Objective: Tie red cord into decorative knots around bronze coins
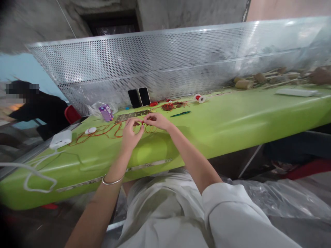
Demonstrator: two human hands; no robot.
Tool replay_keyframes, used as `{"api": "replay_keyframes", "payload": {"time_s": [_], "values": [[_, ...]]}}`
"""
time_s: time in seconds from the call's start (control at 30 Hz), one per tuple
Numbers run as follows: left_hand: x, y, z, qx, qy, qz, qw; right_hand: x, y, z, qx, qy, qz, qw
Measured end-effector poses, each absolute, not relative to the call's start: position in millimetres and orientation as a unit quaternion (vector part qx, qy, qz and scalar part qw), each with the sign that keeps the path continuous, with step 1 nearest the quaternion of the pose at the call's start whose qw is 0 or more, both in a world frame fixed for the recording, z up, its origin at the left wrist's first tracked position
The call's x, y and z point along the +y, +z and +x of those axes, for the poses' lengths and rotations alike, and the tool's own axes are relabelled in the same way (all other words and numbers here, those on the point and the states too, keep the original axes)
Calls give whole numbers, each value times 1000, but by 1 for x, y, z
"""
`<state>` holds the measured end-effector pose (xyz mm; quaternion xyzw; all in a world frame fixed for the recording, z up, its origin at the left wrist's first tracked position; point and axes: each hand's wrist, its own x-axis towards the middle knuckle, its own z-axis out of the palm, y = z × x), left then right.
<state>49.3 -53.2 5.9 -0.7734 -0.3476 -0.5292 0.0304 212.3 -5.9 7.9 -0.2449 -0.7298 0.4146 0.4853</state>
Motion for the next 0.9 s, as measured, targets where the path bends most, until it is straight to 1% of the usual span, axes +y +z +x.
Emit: {"api": "replay_keyframes", "payload": {"time_s": [0.4, 0.67, 0.9], "values": [[-56, 7, 48, -315, -557, -769, 1, -8, 10, 214, -704, 460, -222, 494], [-54, 5, 49, -306, -558, -770, -49, -11, 10, 214, -700, 492, -192, 481], [-51, 2, 50, -314, -570, -756, -69, -9, 9, 215, -697, 480, -204, 492]]}}
